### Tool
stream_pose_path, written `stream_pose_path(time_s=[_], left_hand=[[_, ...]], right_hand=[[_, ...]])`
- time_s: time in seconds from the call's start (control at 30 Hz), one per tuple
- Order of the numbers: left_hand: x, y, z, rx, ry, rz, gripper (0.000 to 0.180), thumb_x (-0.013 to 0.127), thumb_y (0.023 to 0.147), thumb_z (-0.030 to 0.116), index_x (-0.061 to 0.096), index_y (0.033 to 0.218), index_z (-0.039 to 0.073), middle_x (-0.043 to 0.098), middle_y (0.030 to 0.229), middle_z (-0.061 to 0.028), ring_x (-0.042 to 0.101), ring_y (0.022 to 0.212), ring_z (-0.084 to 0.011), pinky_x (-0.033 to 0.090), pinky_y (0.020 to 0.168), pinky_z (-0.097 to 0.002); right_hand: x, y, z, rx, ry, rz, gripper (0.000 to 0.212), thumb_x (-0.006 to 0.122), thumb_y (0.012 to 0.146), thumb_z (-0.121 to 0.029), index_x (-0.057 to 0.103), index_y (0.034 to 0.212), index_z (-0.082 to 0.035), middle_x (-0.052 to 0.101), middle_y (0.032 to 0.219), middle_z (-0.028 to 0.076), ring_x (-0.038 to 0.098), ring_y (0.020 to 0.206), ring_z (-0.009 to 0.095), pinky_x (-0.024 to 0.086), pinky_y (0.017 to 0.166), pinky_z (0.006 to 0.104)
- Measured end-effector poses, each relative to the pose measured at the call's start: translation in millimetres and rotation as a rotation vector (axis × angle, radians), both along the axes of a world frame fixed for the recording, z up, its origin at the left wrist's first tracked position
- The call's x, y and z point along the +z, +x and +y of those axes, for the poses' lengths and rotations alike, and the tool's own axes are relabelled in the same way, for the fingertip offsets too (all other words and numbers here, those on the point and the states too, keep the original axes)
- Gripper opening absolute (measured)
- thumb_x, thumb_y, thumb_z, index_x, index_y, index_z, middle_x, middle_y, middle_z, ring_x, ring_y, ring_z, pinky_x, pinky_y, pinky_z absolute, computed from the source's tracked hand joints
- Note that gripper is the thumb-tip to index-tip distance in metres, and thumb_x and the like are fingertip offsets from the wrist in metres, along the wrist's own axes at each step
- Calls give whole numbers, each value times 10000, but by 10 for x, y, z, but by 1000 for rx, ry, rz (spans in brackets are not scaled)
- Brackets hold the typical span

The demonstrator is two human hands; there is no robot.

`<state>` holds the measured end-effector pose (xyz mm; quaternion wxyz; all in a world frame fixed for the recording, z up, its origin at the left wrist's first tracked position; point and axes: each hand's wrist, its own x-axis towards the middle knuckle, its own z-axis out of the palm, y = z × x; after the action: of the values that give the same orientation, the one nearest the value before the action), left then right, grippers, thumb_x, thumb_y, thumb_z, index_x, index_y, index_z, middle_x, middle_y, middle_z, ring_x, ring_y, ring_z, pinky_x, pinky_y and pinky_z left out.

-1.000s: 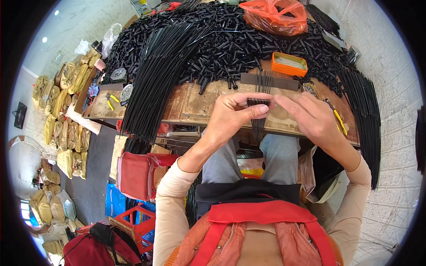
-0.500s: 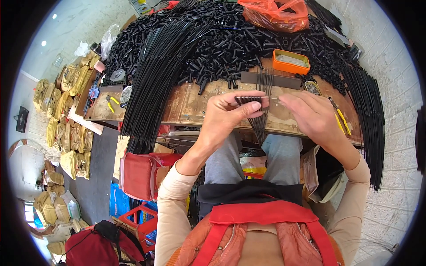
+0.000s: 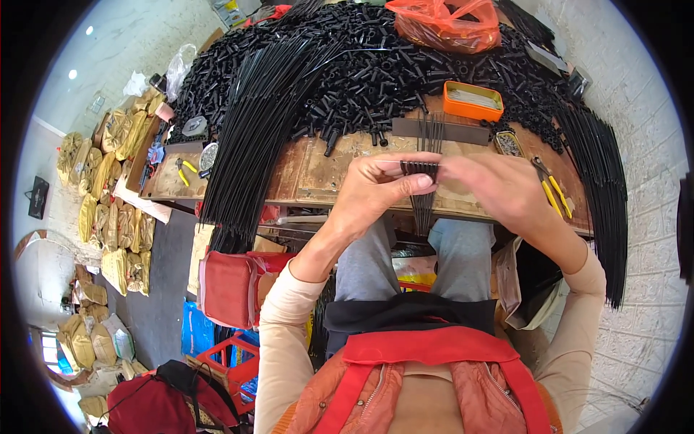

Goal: Attaching plastic components to bundles of rods and trimming the ends using pliers.

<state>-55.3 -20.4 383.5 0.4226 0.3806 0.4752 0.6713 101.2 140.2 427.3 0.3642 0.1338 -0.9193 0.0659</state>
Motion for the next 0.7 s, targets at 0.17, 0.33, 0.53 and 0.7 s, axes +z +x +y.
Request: stream_pose_path(time_s=[0.17, 0.33, 0.53, 0.7], left_hand=[[-236, -15, -76, 70, -139, 506, 474, 756, 794, 151, 620, 1232, 30, 706, 1044, -102, 681, 884, -210, 545, 829, -316], [-1013, 28, 91, 222, -156, 1477, 885, 834, 616, 314, 455, 1407, 202, 397, 1477, -119, 436, 1322, -299, 381, 1076, -429], [-1171, -88, 313, 89, -94, 1437, 836, 809, 656, 337, 464, 1401, 174, 321, 1520, -135, 321, 1396, -307, 306, 1133, -424], [-1137, -117, 465, 23, -136, 1615, 763, 761, 716, 399, 470, 1393, 201, 301, 1528, -158, 304, 1407, -321, 278, 1139, -449]], right_hand=[[1, -121, 296, -63, -492, -93, 391, 556, 862, -110, 575, 1249, -66, 646, 799, 78, 605, 672, 177, 502, 686, 299], [-635, 23, 800, -423, -807, -456, 280, 508, 962, -180, 603, 1208, -86, 667, 813, 102, 631, 674, 200, 502, 661, 300], [-982, -415, 1536, -332, -101, -338, 202, 610, 908, -217, 655, 1002, -44, 666, 855, 141, 645, 745, 330, 513, 679, 381], [-1149, -1063, 2434, -383, -100, -329, 144, 630, 822, -102, 649, 915, 6, 671, 853, 162, 650, 764, 339, 511, 700, 397]])
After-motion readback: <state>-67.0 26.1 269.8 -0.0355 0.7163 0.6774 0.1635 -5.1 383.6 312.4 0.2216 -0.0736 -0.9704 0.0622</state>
